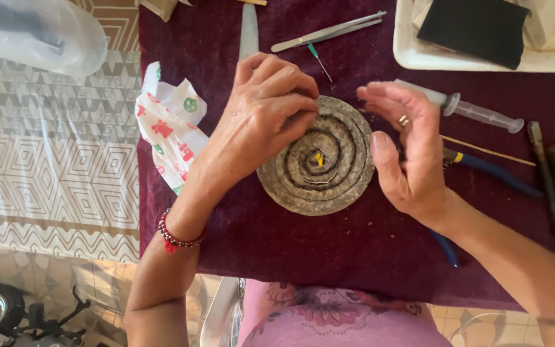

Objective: Repairing a spiral coil by applying a substance with a syringe and manipulating wires with pliers

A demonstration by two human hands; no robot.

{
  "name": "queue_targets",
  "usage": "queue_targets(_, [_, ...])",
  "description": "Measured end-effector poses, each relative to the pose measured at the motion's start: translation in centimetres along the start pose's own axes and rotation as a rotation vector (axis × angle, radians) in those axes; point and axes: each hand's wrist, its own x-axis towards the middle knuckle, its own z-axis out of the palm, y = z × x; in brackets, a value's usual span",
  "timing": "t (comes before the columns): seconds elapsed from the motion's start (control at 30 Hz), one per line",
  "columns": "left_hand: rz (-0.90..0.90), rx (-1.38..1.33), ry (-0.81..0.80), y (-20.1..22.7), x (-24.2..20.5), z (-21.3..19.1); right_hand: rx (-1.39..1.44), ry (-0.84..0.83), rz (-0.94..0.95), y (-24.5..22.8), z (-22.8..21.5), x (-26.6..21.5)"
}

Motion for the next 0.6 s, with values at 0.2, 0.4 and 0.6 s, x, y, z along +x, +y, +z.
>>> queue_targets(0.2, [0.005, 0.005, -0.01, 0.1, 0.1, -0.1, -0.031, 0.004, -0.02, 0.2, -0.4, -0.1])
queue_targets(0.4, [0.028, 0.037, -0.012, 0.3, 0.2, -0.1, -0.023, -0.055, -0.032, 0.4, -0.4, -0.2])
queue_targets(0.6, [0.037, 0.059, -0.011, 0.1, 0.0, 0.1, -0.011, -0.059, -0.035, 0.8, -0.4, -0.4])
